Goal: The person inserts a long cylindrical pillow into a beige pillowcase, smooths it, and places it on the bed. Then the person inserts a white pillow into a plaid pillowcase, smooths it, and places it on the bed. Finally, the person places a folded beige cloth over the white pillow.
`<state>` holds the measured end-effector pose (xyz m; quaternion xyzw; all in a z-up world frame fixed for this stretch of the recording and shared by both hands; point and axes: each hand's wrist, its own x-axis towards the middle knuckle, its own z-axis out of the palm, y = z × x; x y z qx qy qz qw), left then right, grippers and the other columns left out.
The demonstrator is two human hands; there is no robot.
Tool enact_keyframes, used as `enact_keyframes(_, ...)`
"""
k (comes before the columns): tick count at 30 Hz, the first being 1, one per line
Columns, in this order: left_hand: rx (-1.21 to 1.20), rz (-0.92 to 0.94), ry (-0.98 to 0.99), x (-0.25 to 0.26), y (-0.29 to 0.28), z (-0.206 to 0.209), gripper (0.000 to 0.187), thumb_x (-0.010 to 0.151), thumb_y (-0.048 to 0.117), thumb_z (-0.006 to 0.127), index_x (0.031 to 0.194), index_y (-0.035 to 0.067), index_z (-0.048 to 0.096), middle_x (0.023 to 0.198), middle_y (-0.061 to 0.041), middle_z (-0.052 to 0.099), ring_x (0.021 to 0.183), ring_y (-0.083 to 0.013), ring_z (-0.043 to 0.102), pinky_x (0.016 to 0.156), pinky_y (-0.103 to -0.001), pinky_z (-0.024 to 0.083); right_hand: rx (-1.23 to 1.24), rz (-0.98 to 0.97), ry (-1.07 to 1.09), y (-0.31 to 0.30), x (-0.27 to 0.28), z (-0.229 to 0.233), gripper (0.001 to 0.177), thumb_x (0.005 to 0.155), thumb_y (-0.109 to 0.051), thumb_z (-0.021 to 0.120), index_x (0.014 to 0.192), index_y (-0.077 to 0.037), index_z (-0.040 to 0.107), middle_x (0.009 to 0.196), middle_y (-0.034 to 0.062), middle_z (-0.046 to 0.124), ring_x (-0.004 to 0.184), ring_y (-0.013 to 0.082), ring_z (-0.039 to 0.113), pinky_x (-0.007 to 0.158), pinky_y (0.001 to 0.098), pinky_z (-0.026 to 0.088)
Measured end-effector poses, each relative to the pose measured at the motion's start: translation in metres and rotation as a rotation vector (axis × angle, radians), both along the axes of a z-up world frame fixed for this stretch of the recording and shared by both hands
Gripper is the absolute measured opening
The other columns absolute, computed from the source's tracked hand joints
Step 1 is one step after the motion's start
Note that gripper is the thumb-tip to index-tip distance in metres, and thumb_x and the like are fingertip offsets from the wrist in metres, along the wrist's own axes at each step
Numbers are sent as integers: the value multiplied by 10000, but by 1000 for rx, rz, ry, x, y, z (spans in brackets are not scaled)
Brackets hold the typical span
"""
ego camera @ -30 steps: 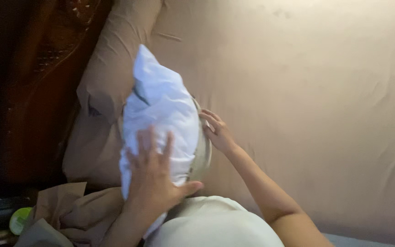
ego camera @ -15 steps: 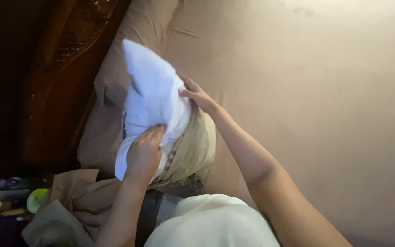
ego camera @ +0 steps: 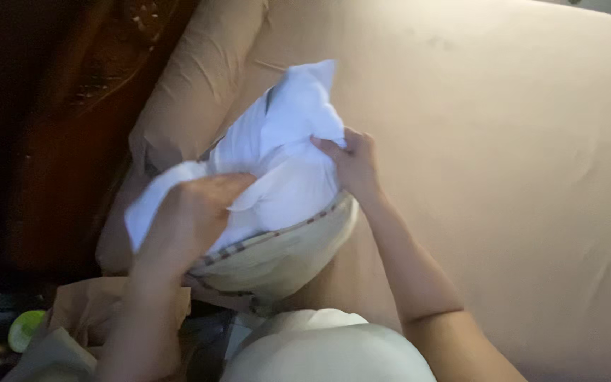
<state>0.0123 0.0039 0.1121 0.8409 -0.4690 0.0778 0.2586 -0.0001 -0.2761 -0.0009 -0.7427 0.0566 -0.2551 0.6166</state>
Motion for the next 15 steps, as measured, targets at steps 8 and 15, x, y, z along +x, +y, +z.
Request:
enact_keyframes(8,-48,-157,163,90,-74,-54,357,823,-45,625,1133,74,759,1023,-218,736,969,-342,737,830,-436,549,-84,-335,317,-42,4,-41,275,926,-270,729,979,-3,769,800,119,771,671,169,735,651,338,581)
enact_keyframes(15,85,33,-182,132,-140,-310,629,943,128,608,1514,42,360,1520,-269,351,1425,-437,305,1148,-558,291,-423,-344,275,-77,24,-222,414,1019,-270,660,1261,55,573,909,251,673,792,341,676,746,453,530)
